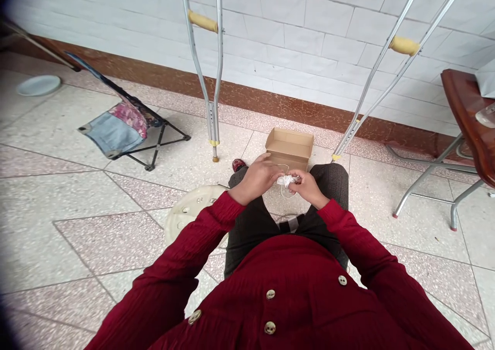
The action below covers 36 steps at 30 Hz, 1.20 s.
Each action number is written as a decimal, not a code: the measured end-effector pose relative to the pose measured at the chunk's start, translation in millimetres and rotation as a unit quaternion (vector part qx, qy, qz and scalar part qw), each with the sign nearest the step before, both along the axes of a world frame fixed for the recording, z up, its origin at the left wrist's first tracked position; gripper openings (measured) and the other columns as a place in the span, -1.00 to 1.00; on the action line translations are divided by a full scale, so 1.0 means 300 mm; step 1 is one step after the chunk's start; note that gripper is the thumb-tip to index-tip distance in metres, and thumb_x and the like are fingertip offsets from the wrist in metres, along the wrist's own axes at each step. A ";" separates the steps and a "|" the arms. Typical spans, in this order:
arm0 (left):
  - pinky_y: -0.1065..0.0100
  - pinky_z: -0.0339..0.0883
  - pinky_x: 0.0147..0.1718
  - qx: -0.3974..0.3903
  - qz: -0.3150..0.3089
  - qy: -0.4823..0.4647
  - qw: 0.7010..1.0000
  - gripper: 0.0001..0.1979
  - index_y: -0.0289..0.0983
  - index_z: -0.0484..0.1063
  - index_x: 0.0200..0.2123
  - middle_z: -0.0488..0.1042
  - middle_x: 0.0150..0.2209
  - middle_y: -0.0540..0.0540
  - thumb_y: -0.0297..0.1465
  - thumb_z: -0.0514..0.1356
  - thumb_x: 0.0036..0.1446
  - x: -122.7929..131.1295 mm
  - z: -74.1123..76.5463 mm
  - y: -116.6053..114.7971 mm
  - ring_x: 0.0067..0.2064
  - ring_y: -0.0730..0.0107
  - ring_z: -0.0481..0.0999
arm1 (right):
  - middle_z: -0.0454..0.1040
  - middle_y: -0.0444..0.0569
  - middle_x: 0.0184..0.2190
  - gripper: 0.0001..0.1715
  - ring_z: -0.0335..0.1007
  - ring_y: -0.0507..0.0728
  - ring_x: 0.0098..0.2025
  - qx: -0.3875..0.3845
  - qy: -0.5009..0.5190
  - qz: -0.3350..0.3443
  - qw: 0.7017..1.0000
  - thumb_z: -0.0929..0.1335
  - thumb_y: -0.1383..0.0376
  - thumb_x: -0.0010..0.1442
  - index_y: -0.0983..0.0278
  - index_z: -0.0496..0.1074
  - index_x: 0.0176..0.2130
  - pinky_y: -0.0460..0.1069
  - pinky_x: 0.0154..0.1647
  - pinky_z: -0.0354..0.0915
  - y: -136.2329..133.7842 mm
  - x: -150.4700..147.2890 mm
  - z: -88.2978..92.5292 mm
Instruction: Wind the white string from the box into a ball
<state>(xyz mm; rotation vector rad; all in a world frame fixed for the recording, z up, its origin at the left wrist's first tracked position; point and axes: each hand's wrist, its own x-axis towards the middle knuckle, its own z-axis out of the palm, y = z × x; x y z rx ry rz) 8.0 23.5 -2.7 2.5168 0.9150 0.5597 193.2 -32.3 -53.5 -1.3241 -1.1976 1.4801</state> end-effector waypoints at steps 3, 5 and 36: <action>0.24 0.17 0.04 -0.088 -0.028 -0.032 0.995 -0.73 -0.27 0.52 -0.45 0.49 -0.49 0.02 -0.37 0.11 0.25 -0.003 -0.027 0.028 -0.37 0.41 0.42 | 0.46 -0.17 -0.49 -0.63 0.39 0.00 -0.53 -0.041 0.048 0.044 0.997 0.45 0.34 -0.08 0.28 0.43 -0.19 -0.11 -0.53 0.28 -0.041 -0.001 0.044; 0.39 0.24 -0.20 -0.179 -0.031 -0.062 0.982 -0.70 -0.30 0.50 -0.49 0.46 -0.52 0.03 -0.32 0.12 0.23 -0.005 -0.066 0.030 -0.41 0.45 0.40 | 0.50 -0.12 -0.39 -0.63 0.43 0.01 -0.47 -0.074 0.091 0.053 0.992 0.47 0.30 -0.06 0.27 0.45 -0.19 -0.12 -0.52 0.25 -0.069 0.005 0.066; 0.41 0.32 -0.01 -0.344 0.290 -0.085 0.889 -0.65 -0.29 0.40 0.10 0.52 0.03 -0.13 -0.34 0.02 0.32 0.121 -0.497 0.157 0.00 0.36 0.50 | 0.37 -0.20 -0.46 -0.68 0.15 -0.10 -0.55 -0.115 0.365 -0.200 0.902 0.49 0.45 -0.10 0.26 0.45 -0.28 -0.26 -0.71 0.11 0.037 0.221 0.104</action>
